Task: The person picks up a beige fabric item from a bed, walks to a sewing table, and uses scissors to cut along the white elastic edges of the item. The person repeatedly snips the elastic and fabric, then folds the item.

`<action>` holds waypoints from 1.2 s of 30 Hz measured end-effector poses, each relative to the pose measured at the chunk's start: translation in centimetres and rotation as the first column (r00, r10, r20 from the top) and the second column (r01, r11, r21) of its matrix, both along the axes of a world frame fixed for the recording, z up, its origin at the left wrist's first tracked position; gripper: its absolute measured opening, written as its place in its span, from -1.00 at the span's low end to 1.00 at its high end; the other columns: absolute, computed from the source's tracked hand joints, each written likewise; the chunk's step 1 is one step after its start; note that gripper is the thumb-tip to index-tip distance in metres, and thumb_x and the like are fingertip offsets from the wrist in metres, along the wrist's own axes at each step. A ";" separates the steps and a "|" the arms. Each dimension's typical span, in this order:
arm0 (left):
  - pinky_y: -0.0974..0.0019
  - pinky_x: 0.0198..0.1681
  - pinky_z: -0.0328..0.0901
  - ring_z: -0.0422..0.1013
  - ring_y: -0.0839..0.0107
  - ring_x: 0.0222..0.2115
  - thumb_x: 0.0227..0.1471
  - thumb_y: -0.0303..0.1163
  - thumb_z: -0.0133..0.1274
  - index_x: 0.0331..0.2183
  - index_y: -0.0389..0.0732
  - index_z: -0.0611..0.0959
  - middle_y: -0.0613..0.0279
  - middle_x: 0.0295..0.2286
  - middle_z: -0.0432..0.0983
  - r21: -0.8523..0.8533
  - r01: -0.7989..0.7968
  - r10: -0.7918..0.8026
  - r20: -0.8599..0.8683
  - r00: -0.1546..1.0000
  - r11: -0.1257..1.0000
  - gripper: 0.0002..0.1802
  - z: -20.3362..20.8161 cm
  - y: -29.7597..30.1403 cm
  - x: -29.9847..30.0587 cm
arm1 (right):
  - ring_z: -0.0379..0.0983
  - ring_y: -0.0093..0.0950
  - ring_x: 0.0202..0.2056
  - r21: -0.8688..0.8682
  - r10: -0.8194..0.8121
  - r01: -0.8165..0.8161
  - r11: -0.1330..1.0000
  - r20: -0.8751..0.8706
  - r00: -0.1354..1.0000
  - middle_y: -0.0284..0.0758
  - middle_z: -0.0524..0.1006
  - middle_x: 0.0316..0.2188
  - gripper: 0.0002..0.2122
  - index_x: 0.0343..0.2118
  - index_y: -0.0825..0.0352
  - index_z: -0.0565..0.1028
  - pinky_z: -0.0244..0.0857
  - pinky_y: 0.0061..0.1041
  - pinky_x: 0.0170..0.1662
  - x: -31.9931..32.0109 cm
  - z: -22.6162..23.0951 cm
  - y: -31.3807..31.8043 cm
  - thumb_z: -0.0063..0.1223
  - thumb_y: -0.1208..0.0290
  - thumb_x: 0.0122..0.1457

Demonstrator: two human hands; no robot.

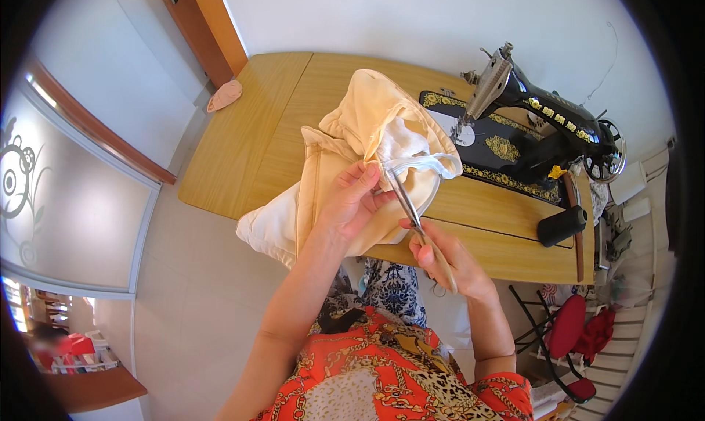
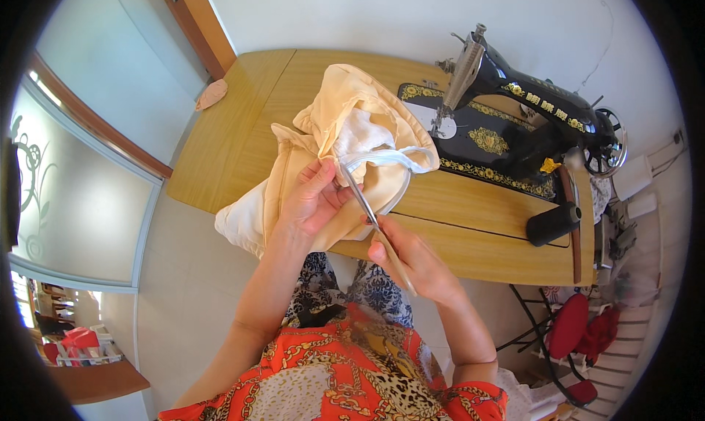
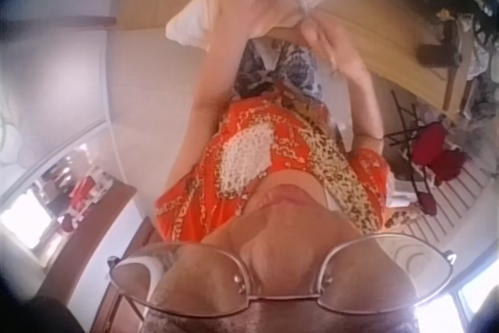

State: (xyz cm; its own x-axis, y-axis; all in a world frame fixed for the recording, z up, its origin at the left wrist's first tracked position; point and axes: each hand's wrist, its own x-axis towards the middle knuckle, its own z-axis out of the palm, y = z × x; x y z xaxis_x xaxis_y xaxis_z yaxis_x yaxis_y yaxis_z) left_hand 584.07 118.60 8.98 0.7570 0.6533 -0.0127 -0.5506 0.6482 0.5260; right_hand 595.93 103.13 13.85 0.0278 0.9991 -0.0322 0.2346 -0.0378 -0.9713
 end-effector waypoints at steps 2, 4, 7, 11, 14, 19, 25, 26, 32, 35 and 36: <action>0.29 -0.24 0.35 0.39 0.52 -0.42 -0.02 -0.37 0.04 -0.44 -0.12 0.54 0.38 -0.50 0.46 -0.009 -0.006 0.006 -0.002 1.000 1.000 -0.94 -0.1 0.0 0.1 | 0.11 -0.77 -0.65 -0.057 0.017 -0.021 0.998 -0.067 0.998 -0.53 0.21 -0.61 -0.37 -0.01 0.46 0.23 -0.01 -0.76 -0.61 0.3 -0.5 0.0 -0.22 -0.10 0.11; 0.29 -0.24 0.35 0.39 0.52 -0.42 -0.01 -0.37 0.03 -0.43 -0.11 0.53 0.38 -0.49 0.46 -0.010 -0.002 0.002 0.013 1.000 1.000 -0.95 -0.1 0.0 0.1 | 0.10 -0.76 -0.64 -0.103 0.025 -0.036 0.994 -0.108 0.994 -0.52 0.20 -0.60 -0.36 -0.01 0.47 0.23 -0.01 -0.77 -0.60 0.4 -0.6 -0.1 -0.23 -0.11 0.11; 0.26 -0.24 0.36 0.40 0.50 -0.41 0.00 -0.37 0.01 -0.42 -0.13 0.52 0.35 -0.47 0.47 -0.002 0.007 -0.007 0.064 0.998 1.000 -0.93 -0.6 0.1 0.0 | 0.10 -0.73 -0.66 -0.117 0.020 -0.032 0.993 -0.099 0.995 -0.52 0.20 -0.65 -0.39 -0.04 0.47 0.26 0.01 -0.72 -0.60 0.3 -0.4 -0.1 -0.23 -0.08 0.12; 0.28 -0.25 0.37 0.41 0.50 -0.40 0.01 -0.36 0.00 -0.42 -0.13 0.51 0.35 -0.46 0.46 0.001 -0.007 0.007 0.026 1.000 1.000 -0.92 -0.5 0.1 0.0 | 0.10 -0.73 -0.66 -0.119 -0.023 0.010 0.993 -0.105 0.994 -0.51 0.20 -0.64 -0.39 -0.05 0.47 0.27 0.01 -0.72 -0.61 -0.1 -0.2 0.0 -0.20 -0.08 0.11; 0.32 -0.26 0.35 0.40 0.54 -0.40 0.01 -0.34 0.01 -0.41 -0.13 0.50 0.39 -0.48 0.44 0.018 -0.021 0.021 -0.011 1.000 1.000 -0.91 -0.1 0.0 0.1 | 0.08 -0.77 -0.66 -0.170 -0.058 0.022 0.985 -0.212 0.975 -0.52 0.19 -0.60 -0.36 -0.04 0.48 0.25 -0.02 -0.78 -0.62 -0.1 -0.3 0.1 -0.17 -0.10 0.09; 0.35 -0.28 0.36 0.40 0.55 -0.42 0.02 -0.31 0.00 -0.39 -0.14 0.49 0.39 -0.50 0.44 0.045 -0.026 0.027 -0.033 0.999 0.999 -0.87 0.5 -0.1 0.4 | 0.08 -0.77 -0.70 -0.155 -0.103 0.060 0.986 -0.285 0.953 -0.53 0.19 -0.65 -0.36 -0.04 0.49 0.25 -0.02 -0.76 -0.65 -0.7 -1.2 0.1 -0.18 -0.10 0.09; 0.35 -0.31 0.35 0.40 0.54 -0.44 0.02 -0.31 0.00 -0.39 -0.13 0.50 0.39 -0.50 0.45 0.034 -0.001 0.001 0.023 1.000 0.999 -0.88 -0.5 0.2 0.1 | 0.13 -0.76 -0.74 -0.120 -0.050 0.027 0.992 -0.188 0.981 -0.55 0.20 -0.75 -0.37 -0.05 0.47 0.27 0.00 -0.73 -0.69 -0.9 -0.7 0.1 -0.20 -0.11 0.10; 0.35 -0.31 0.35 0.40 0.54 -0.44 0.02 -0.31 0.01 -0.39 -0.13 0.51 0.39 -0.51 0.45 0.036 -0.003 0.002 0.030 1.000 0.999 -0.88 -0.3 0.1 0.0 | 0.13 -0.75 -0.74 -0.121 -0.044 0.023 0.992 -0.173 0.984 -0.55 0.20 -0.75 -0.37 -0.05 0.47 0.27 0.00 -0.72 -0.69 -0.8 -0.6 0.1 -0.20 -0.11 0.10; 0.34 -0.31 0.34 0.39 0.55 -0.46 0.00 -0.31 0.02 -0.42 -0.12 0.53 0.40 -0.52 0.45 0.030 0.000 -0.001 0.027 1.000 1.000 -0.89 -0.5 0.2 0.1 | 0.13 -0.75 -0.74 -0.129 -0.061 0.042 0.991 -0.144 0.988 -0.55 0.19 -0.76 -0.35 -0.04 0.47 0.26 0.00 -0.71 -0.68 -1.0 -0.5 0.0 -0.22 -0.13 0.09; 0.34 -0.31 0.35 0.39 0.55 -0.46 0.00 -0.31 0.02 -0.43 -0.12 0.53 0.40 -0.52 0.45 0.021 0.002 -0.003 0.031 1.000 1.000 -0.90 -0.6 0.2 0.1 | 0.13 -0.75 -0.74 -0.132 -0.065 0.047 0.990 -0.140 0.988 -0.55 0.19 -0.75 -0.35 -0.04 0.47 0.26 0.00 -0.70 -0.68 -1.1 -0.3 0.0 -0.23 -0.14 0.09; 0.34 -0.31 0.35 0.39 0.55 -0.47 0.00 -0.31 0.02 -0.43 -0.12 0.53 0.40 -0.53 0.45 0.017 0.001 -0.002 0.030 1.000 1.000 -0.90 -0.7 0.2 0.1 | 0.13 -0.75 -0.74 -0.137 -0.066 0.046 0.990 -0.142 0.988 -0.55 0.19 -0.75 -0.35 -0.04 0.47 0.26 0.00 -0.70 -0.68 -1.1 -0.2 0.0 -0.23 -0.14 0.09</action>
